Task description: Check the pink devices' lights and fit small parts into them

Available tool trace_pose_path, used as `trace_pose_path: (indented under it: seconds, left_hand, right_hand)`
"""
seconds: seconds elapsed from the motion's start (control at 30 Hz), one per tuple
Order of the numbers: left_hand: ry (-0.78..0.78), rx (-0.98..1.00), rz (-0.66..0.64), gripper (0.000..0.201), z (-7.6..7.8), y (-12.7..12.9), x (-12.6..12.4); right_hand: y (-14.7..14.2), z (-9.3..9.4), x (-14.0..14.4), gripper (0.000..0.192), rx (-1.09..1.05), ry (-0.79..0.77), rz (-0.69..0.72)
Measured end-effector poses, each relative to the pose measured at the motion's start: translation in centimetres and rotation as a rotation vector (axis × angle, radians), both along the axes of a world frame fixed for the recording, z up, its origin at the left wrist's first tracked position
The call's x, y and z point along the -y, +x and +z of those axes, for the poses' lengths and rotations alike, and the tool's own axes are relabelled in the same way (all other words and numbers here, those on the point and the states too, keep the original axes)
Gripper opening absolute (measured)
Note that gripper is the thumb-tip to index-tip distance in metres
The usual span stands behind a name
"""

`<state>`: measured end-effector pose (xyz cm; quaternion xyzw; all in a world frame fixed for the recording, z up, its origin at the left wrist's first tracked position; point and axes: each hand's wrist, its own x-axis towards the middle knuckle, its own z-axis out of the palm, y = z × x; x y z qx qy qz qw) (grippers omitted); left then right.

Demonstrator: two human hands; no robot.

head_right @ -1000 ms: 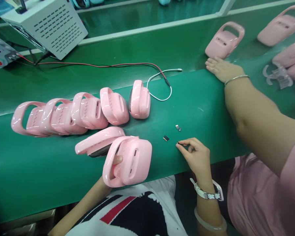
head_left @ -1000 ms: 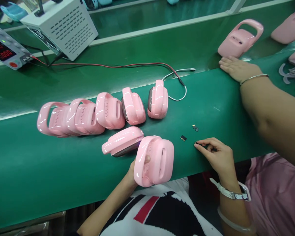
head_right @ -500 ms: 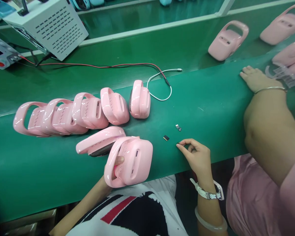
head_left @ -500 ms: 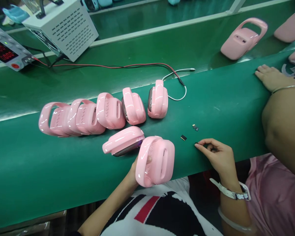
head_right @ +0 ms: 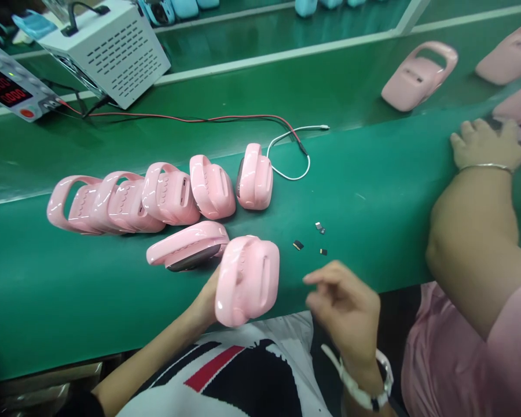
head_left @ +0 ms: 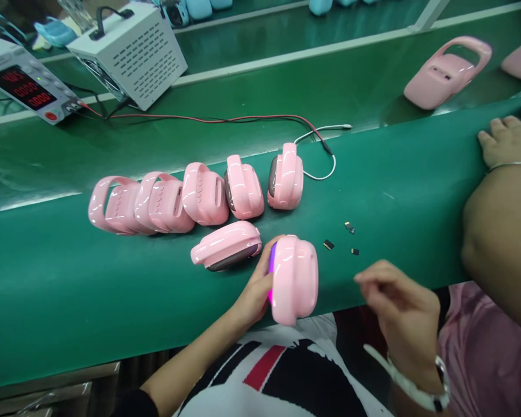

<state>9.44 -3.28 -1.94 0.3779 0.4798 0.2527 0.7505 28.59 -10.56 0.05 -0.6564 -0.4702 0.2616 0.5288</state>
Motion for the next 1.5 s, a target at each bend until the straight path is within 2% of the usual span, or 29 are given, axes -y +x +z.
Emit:
trace_pose_path:
  seconds: [0.07,0.1,0.2,0.3,0.33,0.4,0.47,0.53,0.6,0.67,0.73,0.83,0.93,1.0,1.07,1.13,1.17,1.23,1.3,1.37,1.4,1.5]
  left_hand:
    - [0.043,0.109,-0.021,0.077,1.1,1.3,-0.3]
    - [0.071,0.154,-0.029,0.087,1.6,2.0,-0.4]
    - [0.137,0.239,-0.037,0.098,2.8,3.9,-0.9]
    - [0.175,0.321,-0.12,0.097,4.3,4.2,-1.8]
    - [0.232,0.303,-0.168,0.093,5.0,3.6,-2.2]
    - [0.457,0.18,-0.21,0.072,6.3,1.6,-2.8]
    - [0.723,-0.006,-0.121,0.043,7.3,-1.5,-3.2]
    - [0.852,-0.182,0.056,0.03,7.5,-5.0,-3.4]
    - [0.807,-0.334,0.2,0.032,6.9,-8.2,-3.6]
    - [0.698,-0.43,0.252,0.04,5.8,-10.7,-3.9]
    - [0.61,-0.48,0.23,0.049,4.8,-12.3,-4.3]
    - [0.565,-0.47,0.136,0.052,3.6,-13.2,-4.9]
    - [0.574,-0.43,0.062,0.053,3.0,-13.2,-5.4]
    - [0.56,-0.421,-0.006,0.055,2.9,-12.8,-5.7]
    - [0.54,-0.453,-0.111,0.049,3.0,-11.9,-5.8]
    - [0.548,-0.559,-0.252,0.035,3.2,-10.7,-5.6]
    - [0.561,-0.628,-0.328,0.036,3.2,-10.0,-5.3]
    - [0.604,-0.704,-0.458,0.056,3.3,-9.0,-4.7]
    - [0.714,-0.738,-0.469,0.056,3.4,-8.7,-4.0]
    - [0.856,-0.777,-0.437,0.045,3.6,-8.8,-3.5]
    - [0.904,-0.8,-0.445,0.046,3.7,-8.9,-3.3]
    - [0.907,-0.841,-0.571,0.046,4.2,-8.4,-2.5]
  right_hand:
    - [-1.9,2.3,0.3,0.015,0.016,-0.021,0.195]
    - [-2.5,3.2,0.4,0.015,0.065,-0.052,0.225]
    - [-2.2,4.9,-0.1,0.013,0.206,-0.125,0.114]
    - [1.5,6.1,-3.0,0.015,0.178,-0.103,-0.076]
    - [3.1,6.6,-4.8,0.016,0.13,-0.087,-0.134]
    - [6.4,7.6,-9.8,0.019,0.042,-0.062,-0.223]
    - [8.9,8.4,-16.0,0.021,0.051,-0.053,-0.256]
    - [10.4,8.5,-22.3,0.027,0.094,-0.031,-0.302]
    - [10.9,8.0,-27.6,0.037,0.106,-0.028,-0.323]
    - [10.7,7.0,-31.3,0.033,0.085,-0.046,-0.324]
    - [10.3,6.1,-33.5,0.021,0.045,-0.072,-0.311]
    - [9.7,5.3,-34.6,0.022,-0.015,-0.092,-0.282]
    - [9.7,5.1,-33.1,0.022,-0.053,-0.072,-0.267]
    - [9.9,4.6,-29.8,0.02,-0.061,-0.048,-0.244]
    - [9.9,3.3,-24.5,0.02,-0.059,-0.049,-0.19]
    - [9.4,1.5,-17.9,0.022,-0.05,-0.104,-0.119]
    - [8.9,0.5,-14.5,0.023,-0.013,-0.142,-0.084]
    - [7.6,-1.4,-8.5,0.025,0.142,-0.216,-0.037]
    - [6.3,-3.0,-4.2,0.029,0.339,-0.248,-0.033]
    - [5.3,-4.1,-2.0,0.032,0.456,-0.235,-0.083]
    - [5.0,-4.5,-1.4,0.032,0.474,-0.221,-0.107]
    - [4.8,-4.9,-1.3,0.029,0.456,-0.188,-0.148]
